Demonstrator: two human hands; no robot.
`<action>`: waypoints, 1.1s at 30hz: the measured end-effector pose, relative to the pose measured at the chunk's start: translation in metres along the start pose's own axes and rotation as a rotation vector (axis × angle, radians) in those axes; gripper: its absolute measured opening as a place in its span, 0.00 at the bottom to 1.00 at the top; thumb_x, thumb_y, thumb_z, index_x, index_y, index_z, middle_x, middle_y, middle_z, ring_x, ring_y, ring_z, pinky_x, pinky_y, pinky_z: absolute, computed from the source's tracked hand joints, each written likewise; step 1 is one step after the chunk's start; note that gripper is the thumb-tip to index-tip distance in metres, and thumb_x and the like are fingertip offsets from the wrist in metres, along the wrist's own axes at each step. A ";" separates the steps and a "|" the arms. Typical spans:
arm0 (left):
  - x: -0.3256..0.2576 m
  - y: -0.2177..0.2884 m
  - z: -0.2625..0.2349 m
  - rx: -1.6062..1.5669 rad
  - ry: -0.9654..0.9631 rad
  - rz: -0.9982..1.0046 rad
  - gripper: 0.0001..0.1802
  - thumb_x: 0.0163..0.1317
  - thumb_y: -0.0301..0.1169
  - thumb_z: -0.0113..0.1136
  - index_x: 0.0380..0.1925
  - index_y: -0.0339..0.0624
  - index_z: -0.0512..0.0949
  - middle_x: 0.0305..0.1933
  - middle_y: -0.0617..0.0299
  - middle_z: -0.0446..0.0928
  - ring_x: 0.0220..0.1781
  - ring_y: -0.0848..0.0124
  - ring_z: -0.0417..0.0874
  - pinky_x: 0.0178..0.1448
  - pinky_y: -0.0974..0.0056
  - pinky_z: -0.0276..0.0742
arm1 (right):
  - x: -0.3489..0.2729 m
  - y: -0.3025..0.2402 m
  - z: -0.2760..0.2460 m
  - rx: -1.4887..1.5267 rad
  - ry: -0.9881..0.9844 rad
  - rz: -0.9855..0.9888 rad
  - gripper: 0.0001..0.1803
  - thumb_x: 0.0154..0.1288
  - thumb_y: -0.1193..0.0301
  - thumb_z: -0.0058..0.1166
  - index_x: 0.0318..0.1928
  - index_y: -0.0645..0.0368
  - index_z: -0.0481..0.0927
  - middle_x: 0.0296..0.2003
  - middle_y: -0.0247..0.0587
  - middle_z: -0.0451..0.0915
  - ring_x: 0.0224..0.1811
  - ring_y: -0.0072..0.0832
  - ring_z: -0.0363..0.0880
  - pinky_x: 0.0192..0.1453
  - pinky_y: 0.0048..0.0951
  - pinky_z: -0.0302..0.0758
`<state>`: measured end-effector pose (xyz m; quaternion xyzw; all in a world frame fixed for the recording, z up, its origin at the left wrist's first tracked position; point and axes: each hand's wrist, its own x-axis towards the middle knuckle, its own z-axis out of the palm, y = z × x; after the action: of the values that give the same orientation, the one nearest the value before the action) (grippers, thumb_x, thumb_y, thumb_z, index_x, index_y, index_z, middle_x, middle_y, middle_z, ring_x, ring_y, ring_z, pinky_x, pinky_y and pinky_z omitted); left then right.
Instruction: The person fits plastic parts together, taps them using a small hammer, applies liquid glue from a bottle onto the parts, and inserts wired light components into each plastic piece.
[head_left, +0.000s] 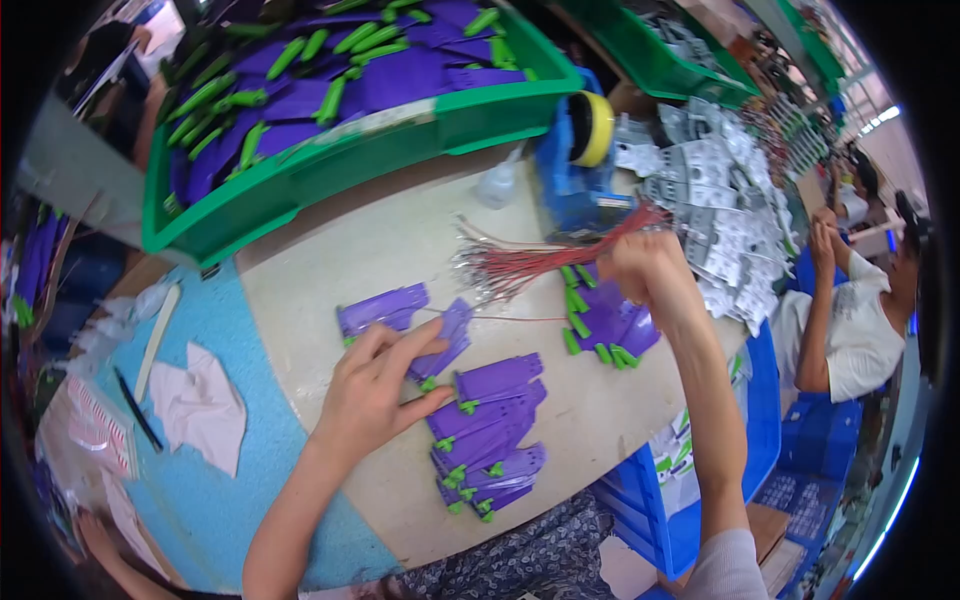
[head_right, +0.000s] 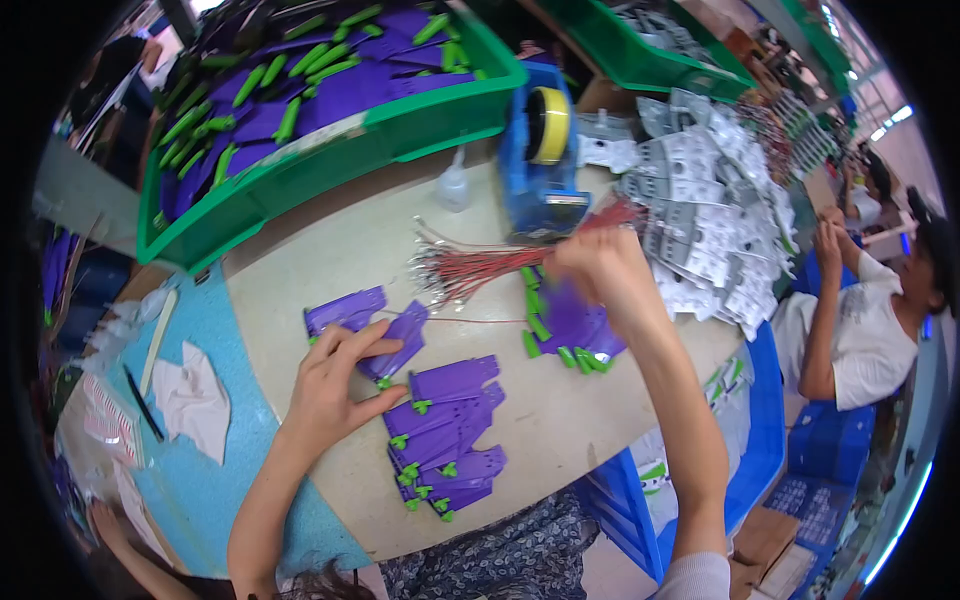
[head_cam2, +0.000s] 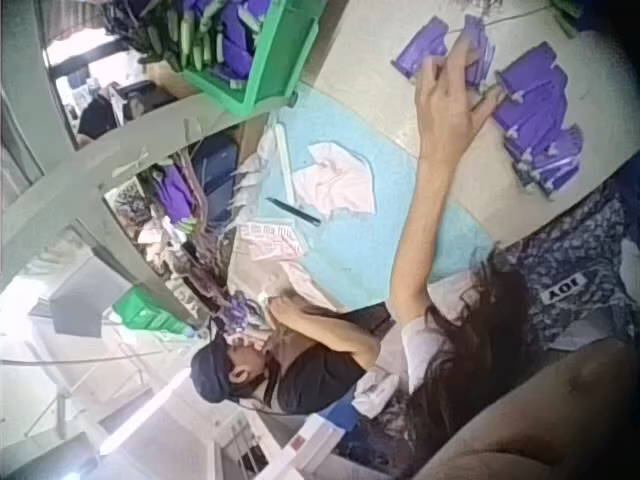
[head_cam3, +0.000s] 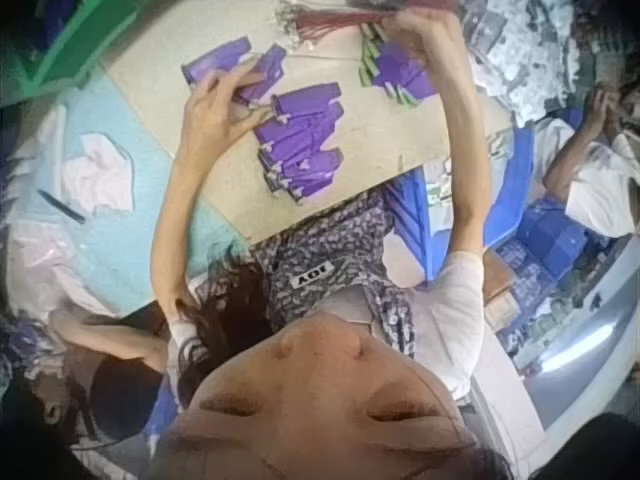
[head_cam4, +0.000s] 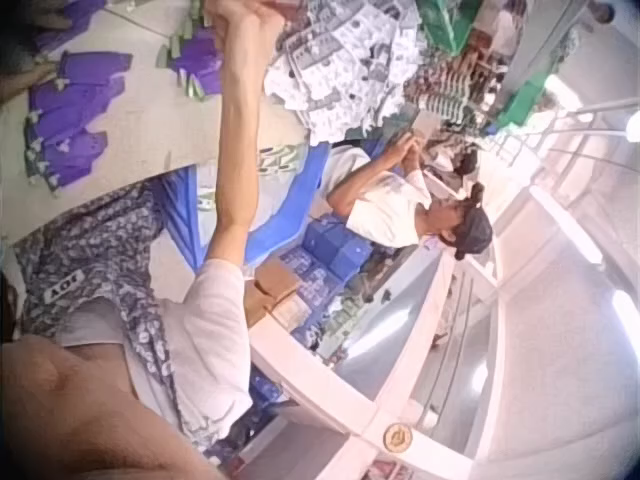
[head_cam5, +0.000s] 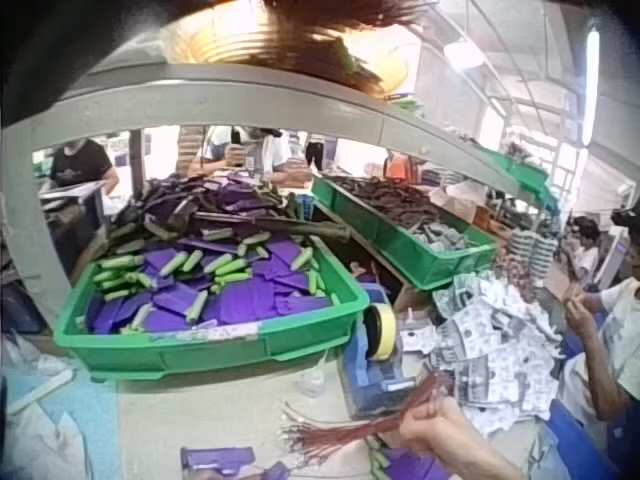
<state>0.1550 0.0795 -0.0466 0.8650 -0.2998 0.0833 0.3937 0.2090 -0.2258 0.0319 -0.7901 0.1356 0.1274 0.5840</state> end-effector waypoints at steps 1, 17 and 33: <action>0.003 -0.001 0.001 -0.028 -0.010 -0.001 0.43 0.42 0.33 0.77 0.62 0.40 0.72 0.46 0.66 0.85 0.38 0.65 0.76 0.45 0.61 0.77 | -0.013 0.013 0.012 0.067 -0.079 -0.015 0.10 0.57 0.69 0.63 0.23 0.60 0.83 0.14 0.23 0.69 0.15 0.11 0.60 0.20 0.20 0.51; -0.004 -0.001 0.007 -0.087 -0.028 -0.072 0.44 0.42 0.30 0.77 0.62 0.38 0.69 0.47 0.60 0.83 0.41 0.61 0.79 0.47 0.60 0.78 | -0.049 0.025 0.099 -0.220 -0.607 0.014 0.21 0.78 0.66 0.45 0.66 0.56 0.74 0.13 0.30 0.66 0.15 0.14 0.62 0.22 0.22 0.62; -0.007 0.013 0.009 0.062 0.028 -0.095 0.30 0.45 0.30 0.76 0.51 0.37 0.77 0.43 0.54 0.75 0.44 0.57 0.78 0.48 0.59 0.77 | -0.013 0.000 0.109 -0.594 -0.190 -0.480 0.04 0.60 0.79 0.61 0.32 0.67 0.80 0.16 0.45 0.77 0.15 0.32 0.77 0.21 0.31 0.69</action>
<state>0.1409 0.0694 -0.0478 0.8889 -0.2500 0.0860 0.3742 0.1923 -0.1208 0.0052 -0.9186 -0.1504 0.0935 0.3532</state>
